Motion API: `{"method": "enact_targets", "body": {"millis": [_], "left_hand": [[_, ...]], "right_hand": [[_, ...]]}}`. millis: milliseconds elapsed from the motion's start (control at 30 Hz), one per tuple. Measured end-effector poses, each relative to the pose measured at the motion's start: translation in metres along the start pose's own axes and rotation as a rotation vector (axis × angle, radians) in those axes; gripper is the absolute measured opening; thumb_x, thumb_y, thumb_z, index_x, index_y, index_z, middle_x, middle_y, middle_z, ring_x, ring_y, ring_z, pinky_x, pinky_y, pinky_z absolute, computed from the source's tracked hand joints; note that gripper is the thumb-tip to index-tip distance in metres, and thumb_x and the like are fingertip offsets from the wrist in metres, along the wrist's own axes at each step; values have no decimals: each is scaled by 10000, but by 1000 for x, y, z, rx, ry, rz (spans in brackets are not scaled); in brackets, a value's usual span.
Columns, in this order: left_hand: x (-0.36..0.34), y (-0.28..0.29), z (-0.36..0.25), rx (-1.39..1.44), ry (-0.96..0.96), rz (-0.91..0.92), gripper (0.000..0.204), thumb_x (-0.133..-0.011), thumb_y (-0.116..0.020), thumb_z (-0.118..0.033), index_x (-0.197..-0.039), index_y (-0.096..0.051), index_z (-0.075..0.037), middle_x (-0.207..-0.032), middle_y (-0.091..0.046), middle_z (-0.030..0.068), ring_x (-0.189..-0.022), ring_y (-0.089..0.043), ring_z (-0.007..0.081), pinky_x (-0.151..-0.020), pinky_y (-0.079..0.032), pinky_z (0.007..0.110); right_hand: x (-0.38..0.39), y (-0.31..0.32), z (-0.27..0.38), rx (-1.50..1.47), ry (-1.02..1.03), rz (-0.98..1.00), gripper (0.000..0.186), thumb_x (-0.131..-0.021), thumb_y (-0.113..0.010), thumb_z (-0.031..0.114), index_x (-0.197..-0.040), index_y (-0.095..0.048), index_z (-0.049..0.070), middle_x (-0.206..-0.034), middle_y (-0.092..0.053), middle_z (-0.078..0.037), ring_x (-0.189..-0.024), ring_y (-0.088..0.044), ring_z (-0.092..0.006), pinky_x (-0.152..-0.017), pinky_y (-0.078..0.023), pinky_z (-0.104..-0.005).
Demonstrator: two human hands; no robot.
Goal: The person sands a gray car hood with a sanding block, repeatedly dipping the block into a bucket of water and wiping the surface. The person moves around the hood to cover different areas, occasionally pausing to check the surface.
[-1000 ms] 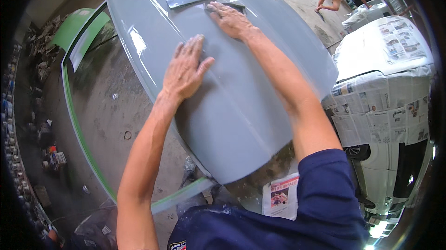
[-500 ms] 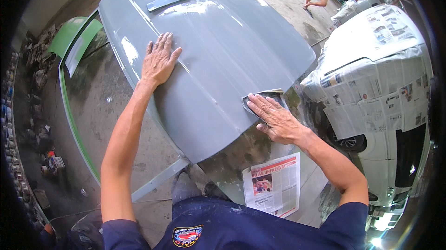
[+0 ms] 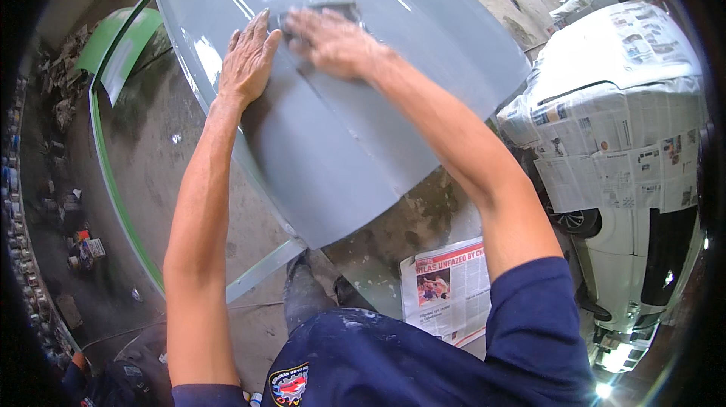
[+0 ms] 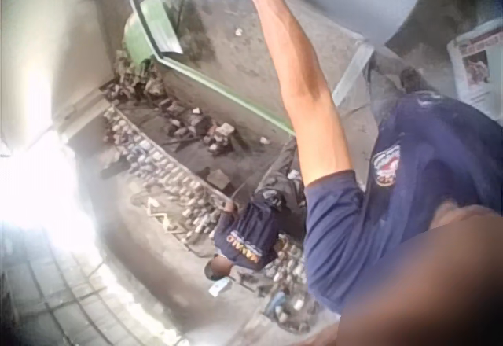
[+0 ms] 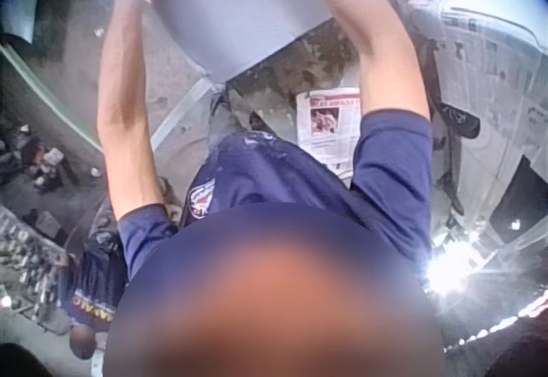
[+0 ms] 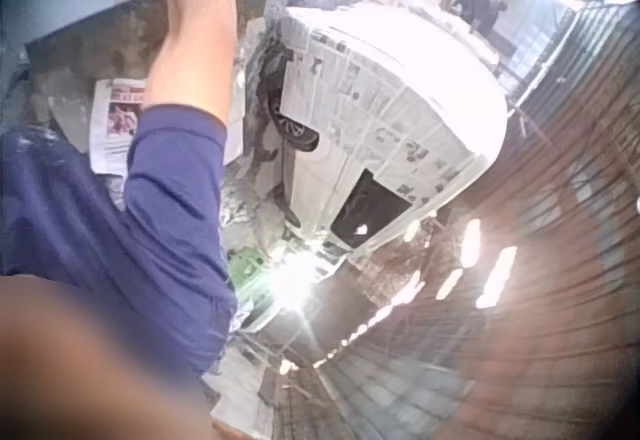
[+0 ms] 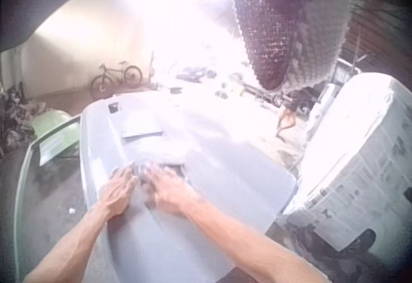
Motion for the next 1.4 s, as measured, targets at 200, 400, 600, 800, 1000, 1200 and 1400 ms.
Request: {"method": "enact_targets", "body": {"millis": [200,400,600,800,1000,1200,1400], "left_hand": [[0,-1,-1,-35,30,19,799,-1110,-140,-632,-1693,-254,-97,-1723,-343,125,-1614,-268,268,-1350,-143,448],[-1,4,-2,49,29,-39,813,-1103,-130,-629,-1691,-250,-80,-1714,-352,147,-1608,-282,277,-1350,-152,452],[1,9,1,214,31,-114,890,-1086,-172,-687,-1677,-254,-27,-1703,-353,198,-1599,-295,322,-1342,-164,452],[4,20,12,419,31,-256,1008,-1069,-245,-731,-1658,-187,85,-1722,-229,306,-1617,-214,408,-1329,-176,416],[6,18,15,380,135,-278,1045,-1047,-192,-784,-1674,-161,52,-1744,-190,265,-1631,-179,379,-1338,-158,416],[3,18,15,375,136,-241,1050,-1037,-162,-798,-1675,-193,36,-1737,-227,251,-1629,-190,373,-1344,-146,419],[3,20,15,452,107,-280,1019,-1053,-195,-774,-1666,-227,40,-1720,-264,264,-1617,-218,393,-1337,-166,429]], "right_hand": [[226,32,74,68,125,85,750,-1118,-322,568,-1680,-277,73,-1772,-230,-109,-1637,-211,-256,-1346,-149,-459],[262,46,81,-68,59,279,628,-1133,-383,463,-1647,-387,103,-1716,-380,-81,-1590,-342,-243,-1326,-245,-460],[66,16,35,-38,127,54,559,-1121,-441,341,-1615,-427,81,-1708,-385,-109,-1589,-340,-250,-1334,-234,-448],[-122,-24,21,107,67,-30,572,-1106,-413,303,-1606,-423,27,-1702,-394,-127,-1588,-339,-284,-1323,-247,-437],[86,3,51,7,124,-79,600,-1098,-476,273,-1618,-377,-8,-1701,-371,-183,-1593,-327,-296,-1333,-234,-431],[288,56,102,-117,26,157,620,-1011,-622,178,-1592,-450,46,-1687,-408,-150,-1563,-393,-305,-1311,-308,-459],[179,37,56,-62,190,121,521,-1043,-559,98,-1559,-498,66,-1657,-460,-130,-1545,-423,-285,-1307,-325,-435]]}}
Point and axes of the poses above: each hand's wrist, its own x-axis away from the middle knuckle, its own y-axis out of the back of the hand, z = x × y, the point moved 6 cm from there along -x, towards the middle knuckle
